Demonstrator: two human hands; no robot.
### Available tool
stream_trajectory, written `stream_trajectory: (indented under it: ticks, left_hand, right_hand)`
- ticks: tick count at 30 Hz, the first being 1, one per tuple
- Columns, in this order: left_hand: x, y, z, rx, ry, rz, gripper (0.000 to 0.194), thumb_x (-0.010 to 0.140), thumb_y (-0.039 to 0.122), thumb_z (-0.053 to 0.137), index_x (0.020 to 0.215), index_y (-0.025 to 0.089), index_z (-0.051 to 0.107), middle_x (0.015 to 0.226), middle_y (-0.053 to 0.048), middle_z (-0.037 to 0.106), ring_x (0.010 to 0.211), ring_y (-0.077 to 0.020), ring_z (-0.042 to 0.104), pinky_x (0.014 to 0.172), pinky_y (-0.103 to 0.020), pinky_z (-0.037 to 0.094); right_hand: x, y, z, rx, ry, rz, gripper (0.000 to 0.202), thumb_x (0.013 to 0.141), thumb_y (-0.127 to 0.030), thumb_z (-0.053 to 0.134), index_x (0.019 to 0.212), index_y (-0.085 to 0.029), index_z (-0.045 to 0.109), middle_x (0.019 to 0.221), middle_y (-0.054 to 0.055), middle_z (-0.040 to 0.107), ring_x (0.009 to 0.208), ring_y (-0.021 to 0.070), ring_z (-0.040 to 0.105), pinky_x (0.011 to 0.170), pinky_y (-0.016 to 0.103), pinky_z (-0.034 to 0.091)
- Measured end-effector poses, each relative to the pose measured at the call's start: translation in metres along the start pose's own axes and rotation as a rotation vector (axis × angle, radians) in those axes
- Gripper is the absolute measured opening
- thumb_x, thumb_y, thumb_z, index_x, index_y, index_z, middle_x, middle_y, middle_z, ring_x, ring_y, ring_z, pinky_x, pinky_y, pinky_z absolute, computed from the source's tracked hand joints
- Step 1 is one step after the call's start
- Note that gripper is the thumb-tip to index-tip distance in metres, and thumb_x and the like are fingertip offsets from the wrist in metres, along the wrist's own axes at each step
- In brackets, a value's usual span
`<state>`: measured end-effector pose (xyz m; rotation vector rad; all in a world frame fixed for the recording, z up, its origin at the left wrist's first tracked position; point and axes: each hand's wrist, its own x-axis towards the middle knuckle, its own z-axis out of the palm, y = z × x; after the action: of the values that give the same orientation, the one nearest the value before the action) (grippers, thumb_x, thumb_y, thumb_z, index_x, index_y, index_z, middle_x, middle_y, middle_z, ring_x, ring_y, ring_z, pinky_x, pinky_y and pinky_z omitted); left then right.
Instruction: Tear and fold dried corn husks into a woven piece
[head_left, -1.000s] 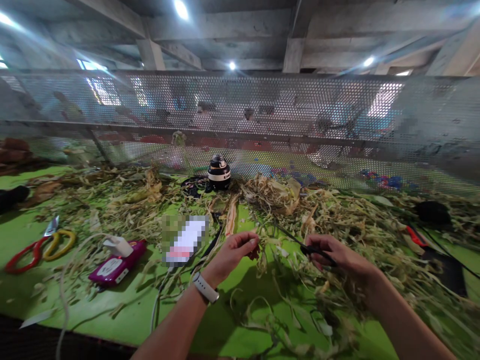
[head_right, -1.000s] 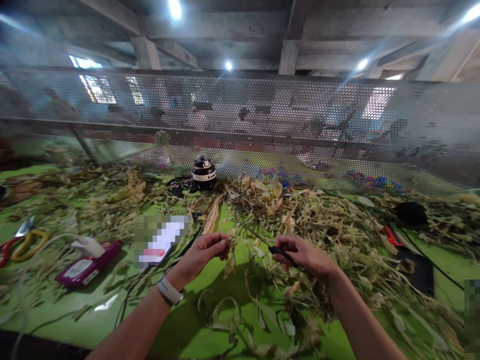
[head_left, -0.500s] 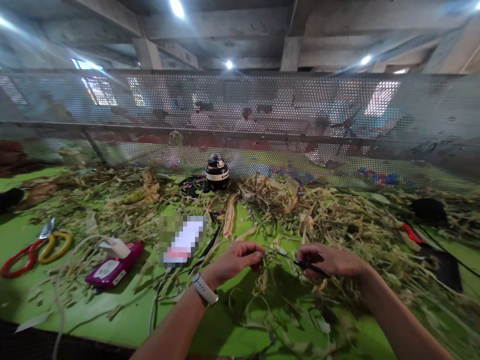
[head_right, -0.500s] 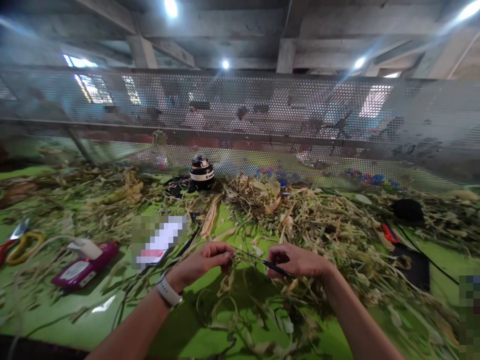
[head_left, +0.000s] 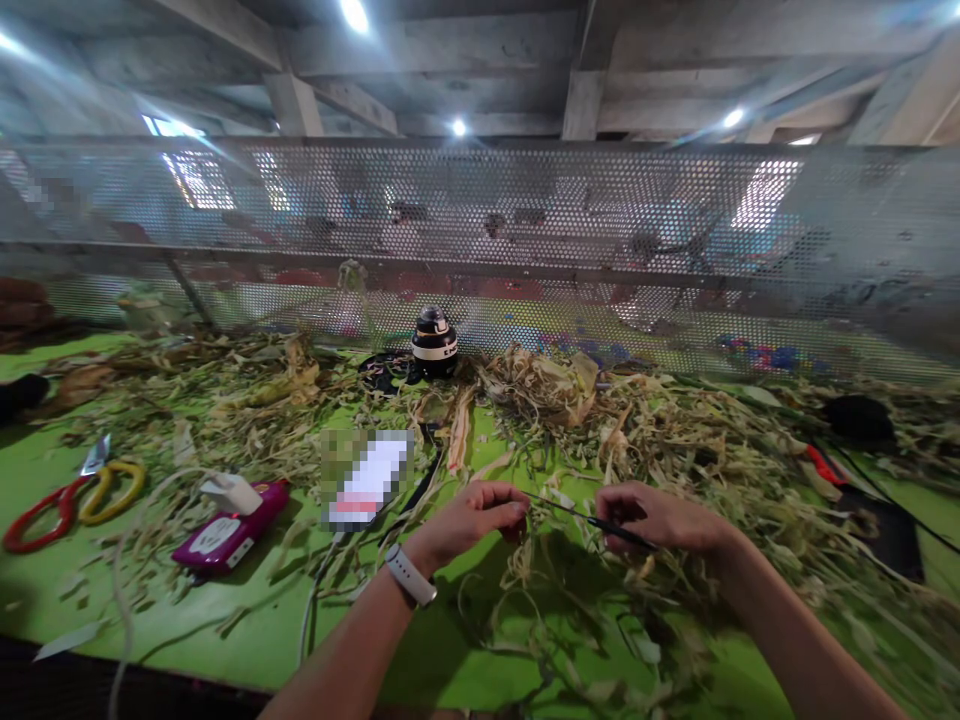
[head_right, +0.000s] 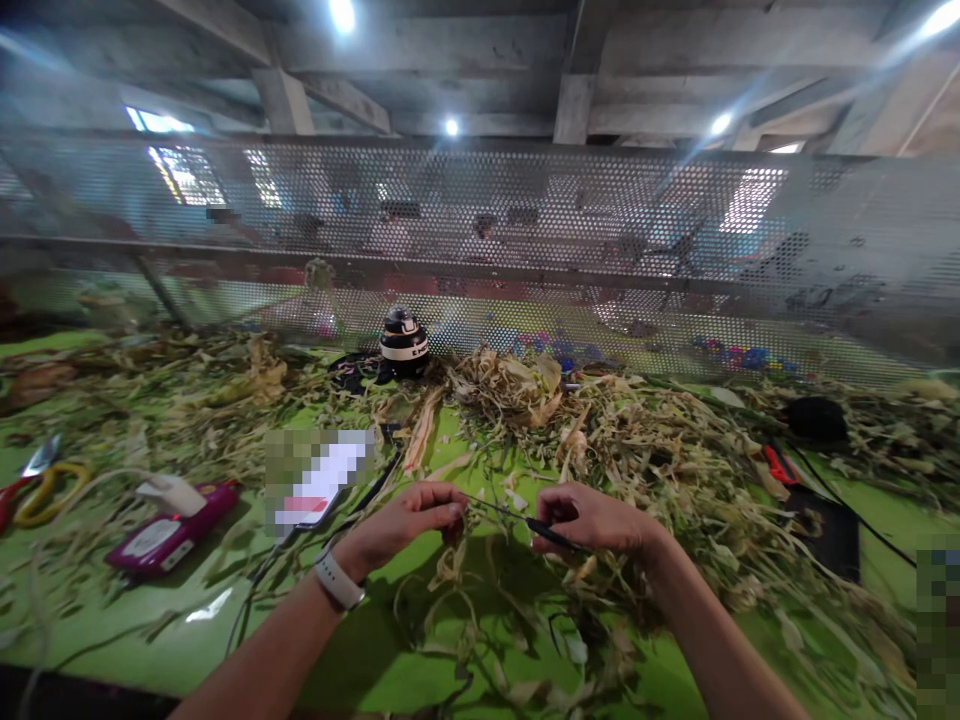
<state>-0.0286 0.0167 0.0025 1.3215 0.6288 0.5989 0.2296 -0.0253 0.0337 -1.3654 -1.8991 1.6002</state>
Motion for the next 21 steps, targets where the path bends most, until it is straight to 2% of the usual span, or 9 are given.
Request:
stream_trajectory:
  ticks: [7, 21]
  left_hand:
    - [-0.0007, 0.0016, -0.0002, 0.005, -0.025, -0.003, 0.031, 0.068, 0.044, 0.071, 0.075, 0.014, 0.067, 0.061, 0.0, 0.061, 0.058, -0.0109, 0.053, 0.061, -0.024, 0.041]
    - [-0.0004, -0.0019, -0.0001, -0.086, 0.041, -0.002, 0.032, 0.064, 0.043, 0.074, 0.074, 0.013, 0.068, 0.061, 0.0, 0.061, 0.057, -0.0107, 0.053, 0.06, -0.024, 0.041]
  right_hand:
    - [-0.0009, -0.0017, 0.0001, 0.005, 0.034, -0.028, 0.044, 0.066, -0.053, 0.069, 0.068, -0.016, 0.047, 0.059, -0.005, 0.043, 0.054, 0.0077, 0.036, 0.048, 0.019, 0.026]
    - [-0.0005, 0.0003, -0.0015, 0.052, -0.042, -0.077, 0.043, 0.071, -0.055, 0.066, 0.073, -0.015, 0.048, 0.064, -0.004, 0.046, 0.058, 0.0091, 0.04, 0.052, 0.02, 0.031]
